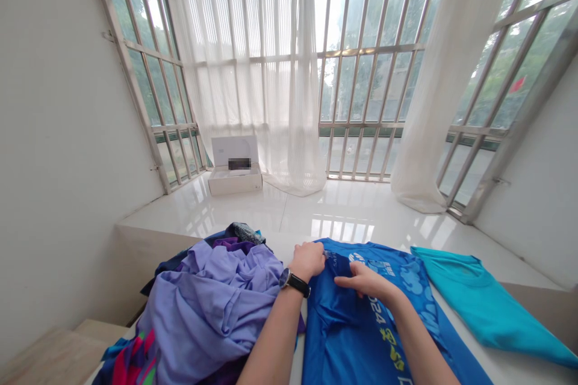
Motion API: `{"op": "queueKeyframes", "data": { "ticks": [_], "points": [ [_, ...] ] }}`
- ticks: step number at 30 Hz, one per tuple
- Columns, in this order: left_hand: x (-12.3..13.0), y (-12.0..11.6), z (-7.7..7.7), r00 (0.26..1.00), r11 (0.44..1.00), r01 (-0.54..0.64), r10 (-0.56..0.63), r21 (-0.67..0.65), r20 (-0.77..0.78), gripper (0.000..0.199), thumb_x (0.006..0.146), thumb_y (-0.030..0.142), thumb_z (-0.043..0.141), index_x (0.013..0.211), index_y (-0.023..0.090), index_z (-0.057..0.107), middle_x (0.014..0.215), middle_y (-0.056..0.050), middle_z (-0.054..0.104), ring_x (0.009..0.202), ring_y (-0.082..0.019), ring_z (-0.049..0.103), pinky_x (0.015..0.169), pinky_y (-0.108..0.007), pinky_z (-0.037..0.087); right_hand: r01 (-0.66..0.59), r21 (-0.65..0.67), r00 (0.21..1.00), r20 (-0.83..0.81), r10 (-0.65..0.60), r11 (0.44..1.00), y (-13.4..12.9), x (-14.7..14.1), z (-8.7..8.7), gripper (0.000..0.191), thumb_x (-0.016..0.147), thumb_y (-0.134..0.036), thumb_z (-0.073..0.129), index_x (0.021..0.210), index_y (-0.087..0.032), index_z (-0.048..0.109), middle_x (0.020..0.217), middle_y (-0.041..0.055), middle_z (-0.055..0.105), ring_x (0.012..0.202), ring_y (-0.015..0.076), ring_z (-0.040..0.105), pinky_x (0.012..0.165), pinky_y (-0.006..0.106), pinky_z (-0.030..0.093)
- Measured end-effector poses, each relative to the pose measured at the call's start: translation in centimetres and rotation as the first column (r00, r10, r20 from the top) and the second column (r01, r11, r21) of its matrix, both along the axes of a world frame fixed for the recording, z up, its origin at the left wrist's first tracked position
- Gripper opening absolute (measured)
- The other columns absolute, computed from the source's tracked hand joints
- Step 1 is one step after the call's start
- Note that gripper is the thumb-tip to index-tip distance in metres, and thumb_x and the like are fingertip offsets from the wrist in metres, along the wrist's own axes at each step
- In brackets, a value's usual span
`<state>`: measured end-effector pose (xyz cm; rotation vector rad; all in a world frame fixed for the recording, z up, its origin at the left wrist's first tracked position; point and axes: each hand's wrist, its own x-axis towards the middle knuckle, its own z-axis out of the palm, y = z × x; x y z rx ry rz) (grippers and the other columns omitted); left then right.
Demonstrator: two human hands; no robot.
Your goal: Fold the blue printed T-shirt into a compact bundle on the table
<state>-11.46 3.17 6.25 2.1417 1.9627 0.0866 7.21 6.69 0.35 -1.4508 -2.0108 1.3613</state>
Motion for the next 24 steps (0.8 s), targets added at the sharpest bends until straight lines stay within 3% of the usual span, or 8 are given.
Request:
{"op": "queueKeyframes", "data": {
  "ticks": [4,9,12,16,24],
  "points": [
    [-0.2,0.1,-0.1,1.0,1.0,-0.007,0.007,0.0,0.012,0.026,0.1,0.032,0.047,0.118,0.024,0.065,0.121,-0.011,0.07,0.112,-0.028,0.063,0.095,-0.043,0.047,-0.022,-0.028,1.0,0.02,0.023,0.999,-0.4,0.4,0.7,0.049,0.065,-0.048,0.082,0.066,-0.025,0.039,0.049,-0.0107,0.042,0.042,0.008,0.046,0.039,0.022,0.034],
    [-0.5,0.2,0.0,0.999,0.999,-0.032,0.032,0.002,0.022,0.025,0.096,0.036,0.049,0.116,0.031,0.064,0.121,-0.006,0.071,0.114,-0.03,0.061,0.094,-0.042,0.045,-0.037,-0.034,0.999,0.004,0.037,0.999,-0.6,1.2,1.8,0.051,0.069,-0.056,0.077,0.065,-0.025,0.036,0.049,-0.0101,0.042,0.043,0.0069,0.044,0.039,0.021,0.034],
    [-0.6,0.1,0.1,0.999,0.999,-0.047,0.046,0.006,0.017,0.025,0.096,0.034,0.049,0.116,0.03,0.064,0.121,-0.007,0.071,0.113,-0.03,0.06,0.094,-0.042,0.044,-0.046,-0.043,0.999,0.017,0.047,0.998,-0.7,1.3,2.1,0.055,0.068,-0.061,0.076,0.063,-0.025,0.034,0.044,-0.0101,0.04,0.042,0.0077,0.046,0.037,0.02,0.03],
    [-0.8,0.0,0.3,0.997,0.997,-0.074,0.074,0.018,0.008,0.026,0.097,0.032,0.048,0.117,0.027,0.063,0.121,-0.009,0.07,0.114,-0.03,0.059,0.095,-0.042,0.043,-0.085,-0.087,0.995,0.042,0.089,0.993,-0.7,1.2,2.1,0.056,0.066,-0.061,0.078,0.064,-0.025,0.036,0.042,-0.009,0.044,0.047,0.0131,0.059,0.036,0.019,0.029],
    [-1.1,0.2,-0.6,0.995,0.995,-0.094,0.094,-0.017,-0.012,0.023,0.098,0.032,0.054,0.116,0.022,0.066,0.12,-0.011,0.069,0.115,-0.03,0.059,0.098,-0.048,0.044,-0.151,-0.146,0.983,0.082,0.165,0.978,-0.7,1.1,1.2,0.046,0.063,-0.044,0.081,0.065,-0.023,0.041,0.05,-0.0081,0.051,0.057,0.0163,0.068,0.038,0.018,0.032]
  ]
}}
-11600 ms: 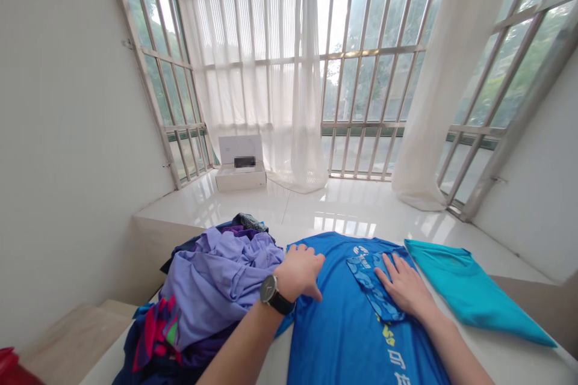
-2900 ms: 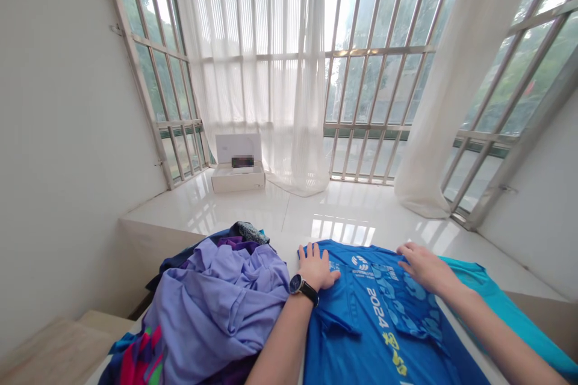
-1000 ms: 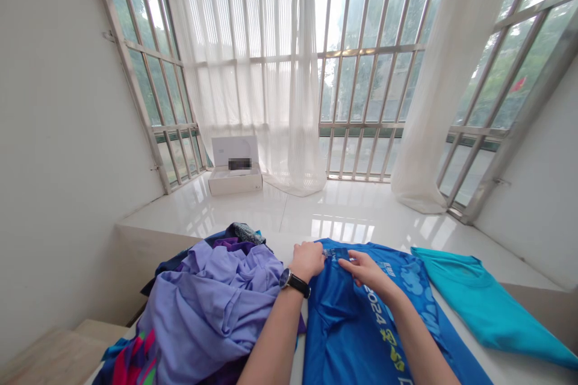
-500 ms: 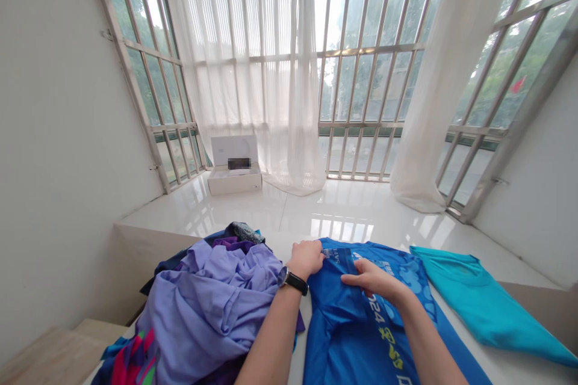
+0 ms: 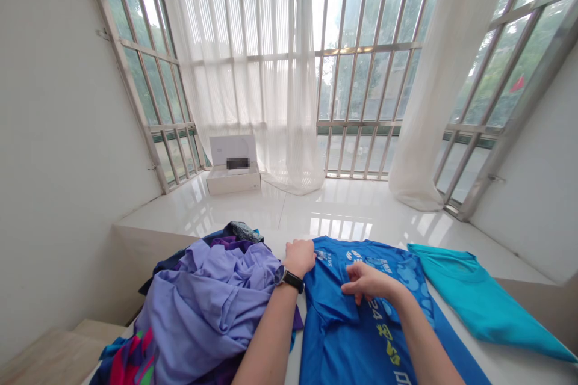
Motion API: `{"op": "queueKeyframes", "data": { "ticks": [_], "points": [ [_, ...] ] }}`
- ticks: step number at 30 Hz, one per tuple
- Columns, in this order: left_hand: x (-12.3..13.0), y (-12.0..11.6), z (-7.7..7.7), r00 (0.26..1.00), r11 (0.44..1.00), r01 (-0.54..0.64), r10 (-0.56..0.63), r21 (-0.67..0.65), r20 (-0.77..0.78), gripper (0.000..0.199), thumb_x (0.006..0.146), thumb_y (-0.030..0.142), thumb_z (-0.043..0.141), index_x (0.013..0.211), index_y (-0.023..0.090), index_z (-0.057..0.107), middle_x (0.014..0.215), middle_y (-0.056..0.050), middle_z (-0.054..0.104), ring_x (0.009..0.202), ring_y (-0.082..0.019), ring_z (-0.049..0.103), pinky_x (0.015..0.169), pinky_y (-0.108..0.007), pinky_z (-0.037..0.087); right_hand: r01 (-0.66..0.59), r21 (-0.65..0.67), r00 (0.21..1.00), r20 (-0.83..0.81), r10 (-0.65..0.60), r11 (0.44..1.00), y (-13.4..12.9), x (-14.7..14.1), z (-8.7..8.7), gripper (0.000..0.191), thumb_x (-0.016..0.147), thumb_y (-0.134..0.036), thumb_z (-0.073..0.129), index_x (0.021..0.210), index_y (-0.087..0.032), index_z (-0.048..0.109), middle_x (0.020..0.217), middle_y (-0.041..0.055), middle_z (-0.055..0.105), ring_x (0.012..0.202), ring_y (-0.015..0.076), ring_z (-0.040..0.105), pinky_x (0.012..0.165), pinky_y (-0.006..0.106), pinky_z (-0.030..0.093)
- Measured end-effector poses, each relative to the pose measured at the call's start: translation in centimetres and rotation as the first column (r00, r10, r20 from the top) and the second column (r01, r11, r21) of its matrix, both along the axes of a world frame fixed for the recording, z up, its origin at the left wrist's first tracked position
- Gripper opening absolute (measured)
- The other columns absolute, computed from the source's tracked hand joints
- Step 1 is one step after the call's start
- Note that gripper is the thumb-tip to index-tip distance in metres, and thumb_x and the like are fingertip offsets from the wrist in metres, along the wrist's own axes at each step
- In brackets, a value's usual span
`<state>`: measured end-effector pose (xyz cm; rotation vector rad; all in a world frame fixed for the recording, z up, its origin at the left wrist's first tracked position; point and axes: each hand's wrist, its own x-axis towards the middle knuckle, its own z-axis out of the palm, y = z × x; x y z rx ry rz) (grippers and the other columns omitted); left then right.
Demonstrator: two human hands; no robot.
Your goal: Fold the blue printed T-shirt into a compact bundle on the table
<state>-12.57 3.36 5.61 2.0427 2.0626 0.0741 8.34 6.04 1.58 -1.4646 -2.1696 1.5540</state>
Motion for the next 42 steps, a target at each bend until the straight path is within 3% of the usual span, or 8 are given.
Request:
{"op": "queueKeyframes", "data": {
  "ticks": [6,11,17,21,24,27,33,42],
  "points": [
    [-0.1,0.2,-0.3,1.0,1.0,0.003,-0.003,-0.012,-0.003,0.026,0.1,0.036,0.054,0.119,0.02,0.064,0.12,-0.009,0.068,0.116,-0.026,0.059,0.1,-0.048,0.044,-0.006,-0.003,1.0,0.019,0.006,1.0,0.2,0.0,0.0,0.044,0.064,-0.042,0.08,0.064,-0.023,0.041,0.049,-0.0075,0.052,0.056,0.0152,0.067,0.038,0.017,0.033],
    [-0.3,0.2,-0.3,1.0,1.0,-0.02,0.02,0.017,-0.007,0.022,0.097,0.033,0.052,0.114,0.028,0.065,0.121,-0.008,0.07,0.116,-0.031,0.058,0.096,-0.045,0.043,0.016,0.0,0.999,0.033,-0.016,1.0,0.1,-0.3,0.1,0.041,0.069,-0.043,0.077,0.069,-0.024,0.041,0.047,-0.0064,0.056,0.053,0.0147,0.066,0.038,0.017,0.03],
    [-0.4,0.0,-0.4,0.999,0.999,-0.048,0.048,0.019,-0.006,0.018,0.095,0.033,0.053,0.107,0.031,0.065,0.117,-0.007,0.071,0.113,-0.029,0.057,0.092,-0.042,0.043,0.024,0.001,0.998,0.066,-0.024,1.0,-0.3,-0.9,-0.3,0.036,0.07,-0.043,0.077,0.069,-0.024,0.046,0.049,-0.0033,0.061,0.049,0.015,0.065,0.038,0.019,0.03],
    [-0.4,0.0,-0.3,0.999,0.999,-0.046,0.046,0.014,0.009,0.017,0.096,0.032,0.054,0.108,0.029,0.066,0.118,-0.007,0.07,0.114,-0.027,0.057,0.096,-0.042,0.042,0.075,0.106,0.996,0.044,-0.08,0.991,0.0,-1.7,-0.3,0.033,0.08,-0.044,0.068,0.066,-0.022,0.048,0.05,-0.004,0.058,0.049,0.0137,0.064,0.04,0.02,0.032],
    [-0.3,0.0,-0.2,0.999,1.0,-0.03,0.029,0.004,0.024,0.022,0.098,0.033,0.056,0.114,0.022,0.066,0.119,-0.008,0.069,0.116,-0.028,0.058,0.1,-0.048,0.042,0.168,0.232,0.984,0.013,-0.176,0.958,0.3,-2.5,-0.6,0.028,0.089,-0.04,0.058,0.069,-0.022,0.05,0.048,-0.0061,0.054,0.048,0.012,0.061,0.049,0.022,0.039],
    [-0.4,0.0,-0.2,0.999,1.0,-0.023,0.023,0.001,0.035,0.024,0.099,0.036,0.057,0.115,0.022,0.067,0.121,-0.008,0.069,0.118,-0.027,0.058,0.102,-0.049,0.042,0.235,0.306,0.969,-0.006,-0.245,0.923,0.3,-3.1,-0.9,0.023,0.088,-0.033,0.057,0.069,-0.022,0.049,0.048,-0.0073,0.054,0.047,0.0122,0.059,0.056,0.024,0.043],
    [-0.4,0.0,-0.1,0.999,1.0,-0.027,0.027,0.012,0.024,0.026,0.1,0.037,0.057,0.115,0.017,0.065,0.118,-0.008,0.067,0.116,-0.026,0.059,0.102,-0.05,0.044,0.26,0.34,0.963,-0.024,-0.268,0.904,0.2,-2.9,-0.4,0.019,0.085,-0.029,0.057,0.069,-0.024,0.048,0.043,-0.0079,0.054,0.048,0.0152,0.061,0.059,0.026,0.044],
    [-0.5,0.0,-0.2,1.0,1.0,-0.027,0.027,-0.011,0.006,0.022,0.099,0.036,0.058,0.112,0.02,0.066,0.118,-0.007,0.067,0.116,-0.025,0.058,0.101,-0.047,0.044,0.251,0.315,0.964,0.002,-0.265,0.915,0.1,-2.6,-0.5,0.018,0.084,-0.026,0.059,0.069,-0.024,0.049,0.044,-0.0082,0.055,0.046,0.0143,0.061,0.054,0.024,0.044]
  ]
}}
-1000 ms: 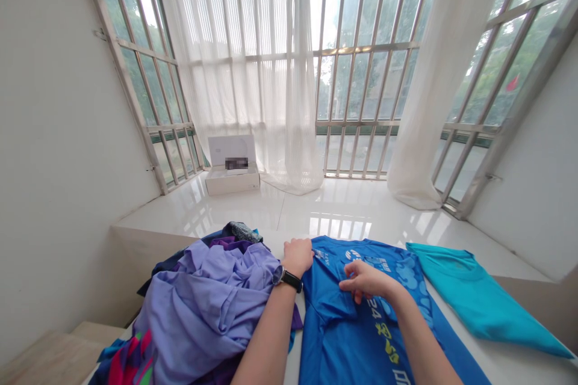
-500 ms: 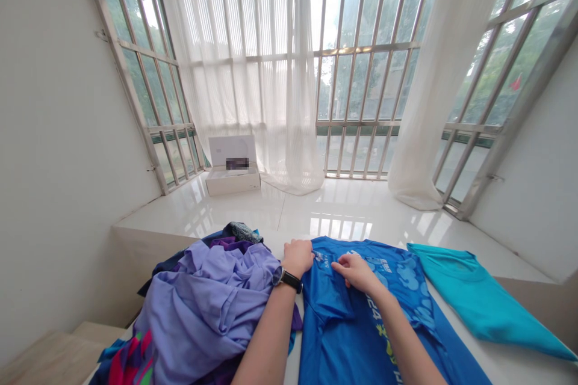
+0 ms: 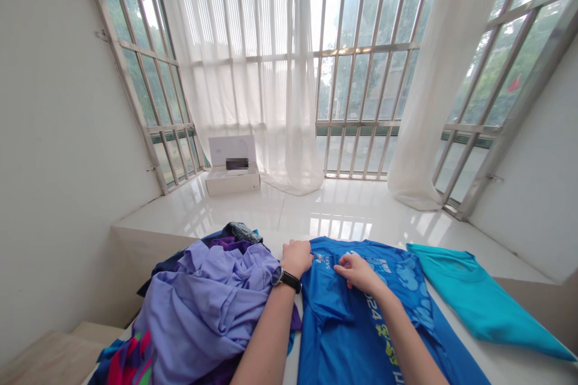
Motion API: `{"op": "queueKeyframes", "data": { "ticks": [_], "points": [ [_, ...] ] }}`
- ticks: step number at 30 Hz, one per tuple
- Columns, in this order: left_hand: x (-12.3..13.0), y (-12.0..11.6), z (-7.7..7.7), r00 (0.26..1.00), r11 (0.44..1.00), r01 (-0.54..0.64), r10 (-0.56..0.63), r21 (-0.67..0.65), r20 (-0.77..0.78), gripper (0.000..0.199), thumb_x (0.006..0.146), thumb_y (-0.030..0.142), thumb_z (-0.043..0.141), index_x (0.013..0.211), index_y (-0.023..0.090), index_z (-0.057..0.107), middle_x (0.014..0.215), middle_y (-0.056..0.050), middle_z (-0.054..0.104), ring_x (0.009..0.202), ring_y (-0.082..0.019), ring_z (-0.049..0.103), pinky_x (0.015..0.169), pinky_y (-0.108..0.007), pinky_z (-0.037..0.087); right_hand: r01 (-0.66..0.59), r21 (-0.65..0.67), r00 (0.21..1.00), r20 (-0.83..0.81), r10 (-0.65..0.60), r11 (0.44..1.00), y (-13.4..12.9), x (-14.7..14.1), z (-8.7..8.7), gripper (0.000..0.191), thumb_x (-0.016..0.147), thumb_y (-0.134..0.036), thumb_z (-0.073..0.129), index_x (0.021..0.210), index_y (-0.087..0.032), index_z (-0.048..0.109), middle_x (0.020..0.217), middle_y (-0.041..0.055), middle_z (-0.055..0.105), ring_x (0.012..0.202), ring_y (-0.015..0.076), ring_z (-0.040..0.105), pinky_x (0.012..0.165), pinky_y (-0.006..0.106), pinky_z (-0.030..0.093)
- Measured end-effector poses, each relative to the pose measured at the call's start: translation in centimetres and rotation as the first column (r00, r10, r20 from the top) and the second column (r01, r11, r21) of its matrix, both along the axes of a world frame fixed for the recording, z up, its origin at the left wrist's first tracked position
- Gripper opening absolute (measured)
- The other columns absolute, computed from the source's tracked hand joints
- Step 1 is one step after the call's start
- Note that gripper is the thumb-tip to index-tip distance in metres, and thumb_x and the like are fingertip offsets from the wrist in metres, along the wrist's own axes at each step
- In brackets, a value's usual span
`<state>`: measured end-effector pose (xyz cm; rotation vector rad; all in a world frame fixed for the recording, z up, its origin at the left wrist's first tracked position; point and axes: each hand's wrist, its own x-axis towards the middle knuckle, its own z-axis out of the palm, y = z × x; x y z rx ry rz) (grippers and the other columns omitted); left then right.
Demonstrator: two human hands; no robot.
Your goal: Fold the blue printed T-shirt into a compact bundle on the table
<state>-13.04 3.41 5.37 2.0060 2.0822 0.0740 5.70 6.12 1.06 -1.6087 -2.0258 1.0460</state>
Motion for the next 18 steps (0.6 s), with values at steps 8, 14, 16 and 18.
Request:
{"op": "queueKeyframes", "data": {
  "ticks": [8,14,16,18],
  "points": [
    [-0.11,0.09,-0.12,1.0,1.0,-0.011,0.011,0.018,-0.004,0.023,0.099,0.036,0.058,0.113,0.019,0.066,0.117,-0.007,0.066,0.114,-0.025,0.059,0.101,-0.048,0.045,-0.002,0.002,1.0,0.015,0.002,1.0,0.47,0.53,-0.15,0.02,0.086,-0.028,0.06,0.069,-0.024,0.049,0.043,-0.0079,0.055,0.047,0.0138,0.062,0.054,0.023,0.043],
    [-0.2,0.08,-0.35,0.999,0.999,-0.041,0.041,0.032,-0.006,0.026,0.099,0.038,0.059,0.113,0.018,0.065,0.116,-0.007,0.066,0.114,-0.025,0.059,0.101,-0.048,0.045,-0.003,-0.018,1.0,0.016,0.003,1.0,0.38,0.37,-0.43,0.015,0.085,-0.026,0.06,0.074,-0.023,0.05,0.045,-0.0082,0.056,0.044,0.0129,0.06,0.05,0.022,0.042],
    [-0.24,0.12,-0.44,0.998,0.998,-0.056,0.056,0.031,-0.007,0.026,0.098,0.038,0.059,0.113,0.018,0.065,0.117,-0.008,0.066,0.116,-0.026,0.058,0.101,-0.048,0.044,0.0,-0.026,1.0,0.015,0.001,1.0,0.33,0.27,-0.62,0.015,0.085,-0.026,0.06,0.074,-0.023,0.05,0.047,-0.0077,0.058,0.044,0.0124,0.06,0.049,0.022,0.042],
    [-0.29,0.21,-0.53,0.997,0.997,-0.072,0.072,0.027,-0.008,0.027,0.097,0.039,0.059,0.113,0.019,0.066,0.118,-0.008,0.067,0.117,-0.026,0.057,0.101,-0.048,0.043,0.001,-0.031,1.0,0.013,0.0,1.0,0.3,0.24,-0.74,0.015,0.086,-0.026,0.06,0.074,-0.023,0.05,0.048,-0.0072,0.059,0.044,0.0124,0.061,0.048,0.022,0.042]
  ]
}}
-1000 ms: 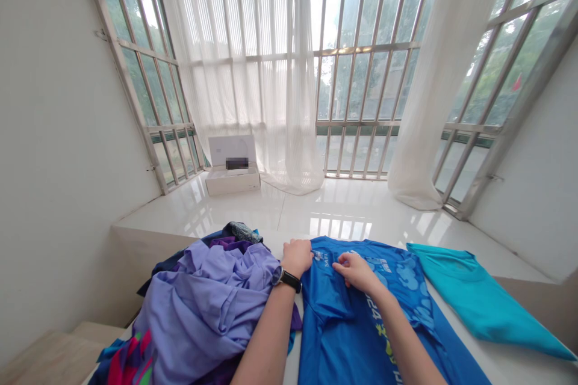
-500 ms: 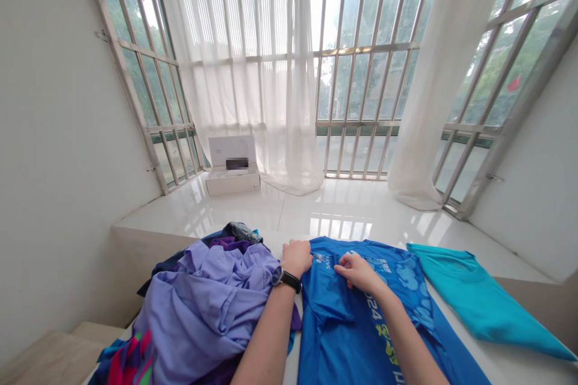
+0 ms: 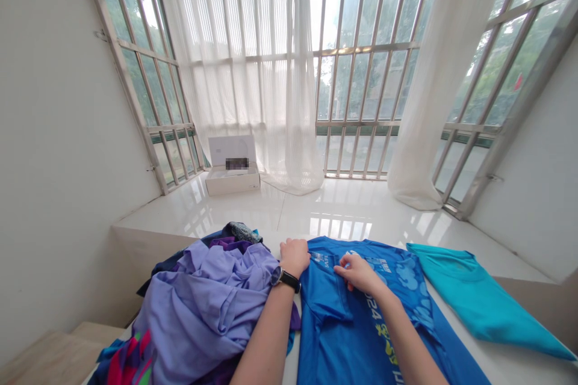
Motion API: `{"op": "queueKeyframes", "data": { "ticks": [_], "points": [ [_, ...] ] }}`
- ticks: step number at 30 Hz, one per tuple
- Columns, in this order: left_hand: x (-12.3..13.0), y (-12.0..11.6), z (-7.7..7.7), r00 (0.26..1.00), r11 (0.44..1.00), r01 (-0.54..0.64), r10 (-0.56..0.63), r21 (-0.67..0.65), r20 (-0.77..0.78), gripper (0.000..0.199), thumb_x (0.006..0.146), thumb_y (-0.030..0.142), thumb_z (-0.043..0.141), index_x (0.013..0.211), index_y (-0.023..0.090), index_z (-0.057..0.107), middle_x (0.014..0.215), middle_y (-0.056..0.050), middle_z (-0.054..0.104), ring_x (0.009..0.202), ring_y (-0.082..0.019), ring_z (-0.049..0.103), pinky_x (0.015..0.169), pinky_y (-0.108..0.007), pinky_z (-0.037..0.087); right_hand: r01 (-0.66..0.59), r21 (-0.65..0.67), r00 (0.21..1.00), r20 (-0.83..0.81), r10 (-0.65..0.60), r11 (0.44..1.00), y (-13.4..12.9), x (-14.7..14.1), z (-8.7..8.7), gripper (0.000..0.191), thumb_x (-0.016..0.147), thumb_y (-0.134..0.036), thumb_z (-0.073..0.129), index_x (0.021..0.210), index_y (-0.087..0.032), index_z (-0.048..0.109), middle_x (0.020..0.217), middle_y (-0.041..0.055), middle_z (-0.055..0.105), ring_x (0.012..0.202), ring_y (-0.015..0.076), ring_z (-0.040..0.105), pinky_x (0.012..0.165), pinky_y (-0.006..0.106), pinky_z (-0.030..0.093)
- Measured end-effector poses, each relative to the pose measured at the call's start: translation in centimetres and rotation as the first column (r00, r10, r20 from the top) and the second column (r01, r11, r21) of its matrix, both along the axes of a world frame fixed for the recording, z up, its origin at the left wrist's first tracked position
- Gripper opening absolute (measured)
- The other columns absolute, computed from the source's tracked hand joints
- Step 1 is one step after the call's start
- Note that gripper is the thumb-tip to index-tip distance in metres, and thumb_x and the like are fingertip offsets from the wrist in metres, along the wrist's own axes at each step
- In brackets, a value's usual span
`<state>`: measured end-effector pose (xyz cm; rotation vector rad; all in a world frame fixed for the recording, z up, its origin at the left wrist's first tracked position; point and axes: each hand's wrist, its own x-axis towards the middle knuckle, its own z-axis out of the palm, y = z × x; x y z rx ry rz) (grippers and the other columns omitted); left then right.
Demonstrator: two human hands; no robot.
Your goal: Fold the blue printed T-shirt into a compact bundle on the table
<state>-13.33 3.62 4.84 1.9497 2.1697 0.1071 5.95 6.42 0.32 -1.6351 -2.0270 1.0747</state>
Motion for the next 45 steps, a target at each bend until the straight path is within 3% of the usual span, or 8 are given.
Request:
{"op": "queueKeyframes", "data": {
  "ticks": [10,22,31,37,45],
  "points": [
    [-0.4,0.3,-0.5,0.999,0.999,-0.038,0.038,0.014,0.01,0.024,0.093,0.031,0.059,0.112,0.023,0.071,0.123,-0.012,0.069,0.119,-0.031,0.055,0.098,-0.043,0.042,-0.005,-0.013,1.0,-0.013,0.005,1.0,0.1,0.1,-0.1,0.014,0.085,-0.027,0.06,0.074,-0.023,0.052,0.049,-0.0064,0.06,0.044,0.0126,0.061,0.047,0.021,0.041],
    [-0.6,0.3,-0.8,0.999,0.999,-0.034,0.033,0.031,0.026,0.026,0.093,0.034,0.06,0.113,0.024,0.072,0.123,-0.014,0.068,0.118,-0.034,0.056,0.098,-0.046,0.042,-0.011,-0.008,1.0,-0.021,0.011,1.0,0.3,0.3,-0.5,0.016,0.086,-0.028,0.061,0.074,-0.023,0.051,0.049,-0.0072,0.06,0.045,0.0122,0.061,0.049,0.021,0.042],
    [-0.6,0.1,-0.6,0.999,0.998,-0.033,0.033,0.06,0.009,0.019,0.094,0.028,0.056,0.102,0.023,0.072,0.118,-0.01,0.07,0.114,-0.03,0.057,0.094,-0.042,0.044,-0.018,-0.005,0.999,-0.027,0.017,1.0,0.3,0.4,-0.5,0.016,0.089,-0.025,0.057,0.075,-0.022,0.051,0.047,-0.0075,0.058,0.044,0.0114,0.06,0.049,0.02,0.041],
    [-0.7,0.1,-0.8,0.999,0.997,-0.039,0.038,0.063,0.004,0.019,0.096,0.03,0.058,0.106,0.018,0.068,0.113,-0.009,0.069,0.112,-0.026,0.058,0.095,-0.043,0.043,-0.021,-0.021,0.999,-0.038,0.02,1.0,0.0,0.5,0.1,0.016,0.089,-0.024,0.058,0.074,-0.022,0.052,0.048,-0.0064,0.061,0.044,0.0118,0.061,0.049,0.021,0.042],
    [-0.8,0.5,-0.7,1.0,0.995,-0.01,0.009,0.1,0.005,0.018,0.094,0.032,0.057,0.1,0.023,0.071,0.109,-0.008,0.073,0.111,-0.027,0.06,0.093,-0.038,0.044,-0.016,-0.016,0.998,-0.065,0.015,1.0,-0.2,0.7,0.5,0.015,0.088,-0.023,0.059,0.074,-0.022,0.053,0.047,-0.0062,0.061,0.045,0.0124,0.061,0.051,0.021,0.044]
  ]
}}
